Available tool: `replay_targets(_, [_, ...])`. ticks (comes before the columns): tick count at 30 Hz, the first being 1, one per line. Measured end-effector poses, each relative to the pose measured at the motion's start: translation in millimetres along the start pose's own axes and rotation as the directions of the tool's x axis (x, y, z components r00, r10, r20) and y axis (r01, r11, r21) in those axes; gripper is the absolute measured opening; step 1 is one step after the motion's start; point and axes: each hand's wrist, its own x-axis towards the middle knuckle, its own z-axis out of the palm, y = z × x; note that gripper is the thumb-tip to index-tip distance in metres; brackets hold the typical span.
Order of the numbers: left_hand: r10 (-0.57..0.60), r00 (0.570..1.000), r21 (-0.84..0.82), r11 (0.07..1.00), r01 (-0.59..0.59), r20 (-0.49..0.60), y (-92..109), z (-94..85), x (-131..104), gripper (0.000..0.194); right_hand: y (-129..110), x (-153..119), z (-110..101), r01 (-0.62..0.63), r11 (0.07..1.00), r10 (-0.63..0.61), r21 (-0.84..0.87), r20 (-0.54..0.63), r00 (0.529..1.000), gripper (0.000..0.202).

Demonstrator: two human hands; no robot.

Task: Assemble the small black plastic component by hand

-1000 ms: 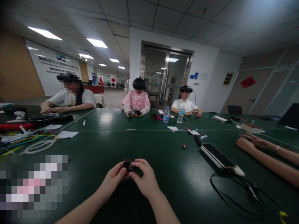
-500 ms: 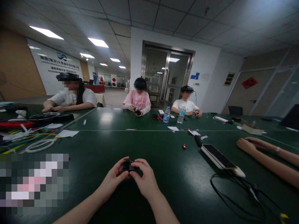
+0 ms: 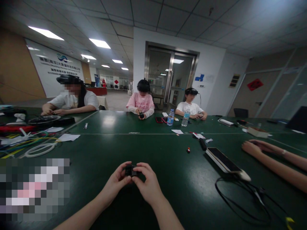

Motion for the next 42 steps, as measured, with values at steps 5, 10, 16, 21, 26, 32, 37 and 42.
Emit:
replay_targets(5, [0.009,1.0,0.037,0.999,-0.009,-0.003,-4,-2.4,2,0.043,1,0,0,0.009,1.0,-0.009,0.004,0.003,1.0,0.026])
replay_targets(10, [0.033,0.999,0.049,0.998,-0.032,-0.005,-5,-3.5,2,0.04,-1,0,0,-0.008,1.0,0.008,0.003,0.014,1.0,0.025])
replay_targets(16, [0.021,1.0,0.029,0.999,-0.021,0.01,-4,-1.2,2,0.044,1,0,1,0.0,1.0,0.0,-0.004,0.013,1.0,0.024])
replay_targets(21, [0.026,1.0,0.02,0.999,-0.026,-0.005,-4,1.2,2,0.047,3,1,1,0.017,1.0,-0.017,0.0,0.007,1.0,0.023])
replay_targets(26, [0.028,1.0,0.046,0.999,-0.028,-0.009,-1,2.9,1,0.042,2,1,1,-0.004,1.0,0.004,-0.015,0.005,1.0,0.024])
replay_targets(32, [0.033,0.999,0.036,0.999,-0.032,-0.017,1,4.7,0,0.04,1,0,0,0.001,1.0,-0.002,-0.017,-0.016,1.0,0.024])
replay_targets(37, [0.005,1.0,0.03,1.0,-0.004,-0.016,1,4.1,0,0.04,3,1,-4,0.022,1.0,-0.021,0.018,-0.094,0.995,0.02])
replay_targets(42, [-0.006,1.0,0.046,0.999,0.007,-0.008,2,2.8,0,0.04,6,4,-11,-0.024,0.999,0.027,0.022,-0.134,0.991,0.021])
